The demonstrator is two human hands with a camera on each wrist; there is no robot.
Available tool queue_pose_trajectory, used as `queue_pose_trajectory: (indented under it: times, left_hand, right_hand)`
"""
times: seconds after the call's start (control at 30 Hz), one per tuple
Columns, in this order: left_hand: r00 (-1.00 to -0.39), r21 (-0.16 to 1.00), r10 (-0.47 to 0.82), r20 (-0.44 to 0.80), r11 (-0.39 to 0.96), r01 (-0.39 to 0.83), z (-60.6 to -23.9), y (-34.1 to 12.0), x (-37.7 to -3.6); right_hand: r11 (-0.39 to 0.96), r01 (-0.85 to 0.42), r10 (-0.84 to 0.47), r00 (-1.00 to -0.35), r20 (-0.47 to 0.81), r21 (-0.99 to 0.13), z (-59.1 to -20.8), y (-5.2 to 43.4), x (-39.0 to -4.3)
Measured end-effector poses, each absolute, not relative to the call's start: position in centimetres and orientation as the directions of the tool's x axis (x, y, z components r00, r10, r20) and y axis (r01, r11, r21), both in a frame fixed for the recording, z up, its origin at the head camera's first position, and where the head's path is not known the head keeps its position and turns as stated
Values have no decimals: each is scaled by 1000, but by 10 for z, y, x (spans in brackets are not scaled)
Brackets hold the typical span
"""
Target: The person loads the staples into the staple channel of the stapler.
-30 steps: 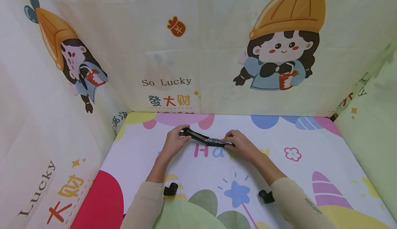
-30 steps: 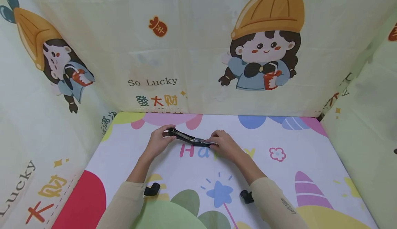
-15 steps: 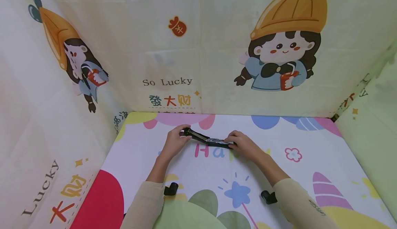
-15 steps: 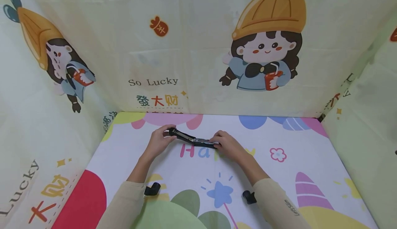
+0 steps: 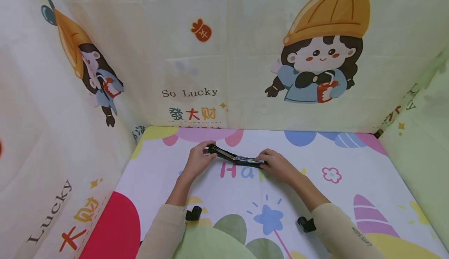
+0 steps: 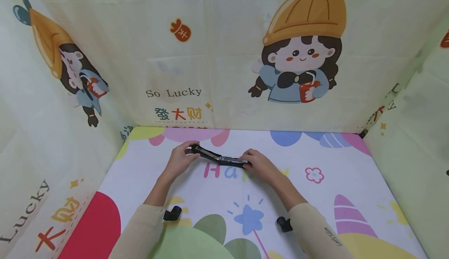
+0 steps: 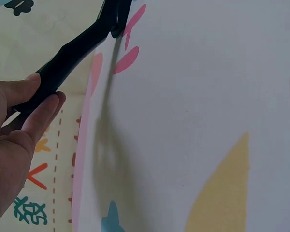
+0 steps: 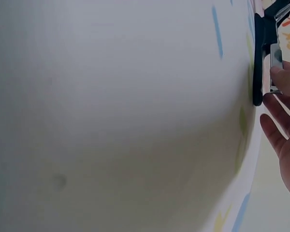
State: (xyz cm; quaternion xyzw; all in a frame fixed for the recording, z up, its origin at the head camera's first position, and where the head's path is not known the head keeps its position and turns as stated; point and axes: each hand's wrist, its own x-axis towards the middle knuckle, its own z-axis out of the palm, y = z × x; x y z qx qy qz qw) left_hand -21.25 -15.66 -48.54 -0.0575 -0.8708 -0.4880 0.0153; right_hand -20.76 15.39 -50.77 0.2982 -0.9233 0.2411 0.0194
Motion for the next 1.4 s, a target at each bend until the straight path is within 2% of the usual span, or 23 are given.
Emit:
queue_pose_trajectory:
  times: [0.3,0.63,0.83,1.07,1.4]
  left_hand:
    - [-993,838,82,90,532,120,-486,-156,-213]
    - [-992,844,83,91,523,121,-488,-155,-214]
    - [-992,842,85,90,526,121,-488,-155,-214]
    - [-993,844,82,87,523,117,-487,-155,-214]
    - [-992,852,88,90,509,122,-486,-154,-213]
  right_hand:
    - [698,-509,-480,-854,200,-504,-508,162,-205]
    - [701,-354,-389,-917,83,-619,-511,168,-204]
    - [720,-323,-374,-926,49,-614,-512,171,-206]
    - [756,-382,-419,-906,56,-531,-514,173,-209]
    - [756,-394,-436,-899,48,-523,-514,170,-211]
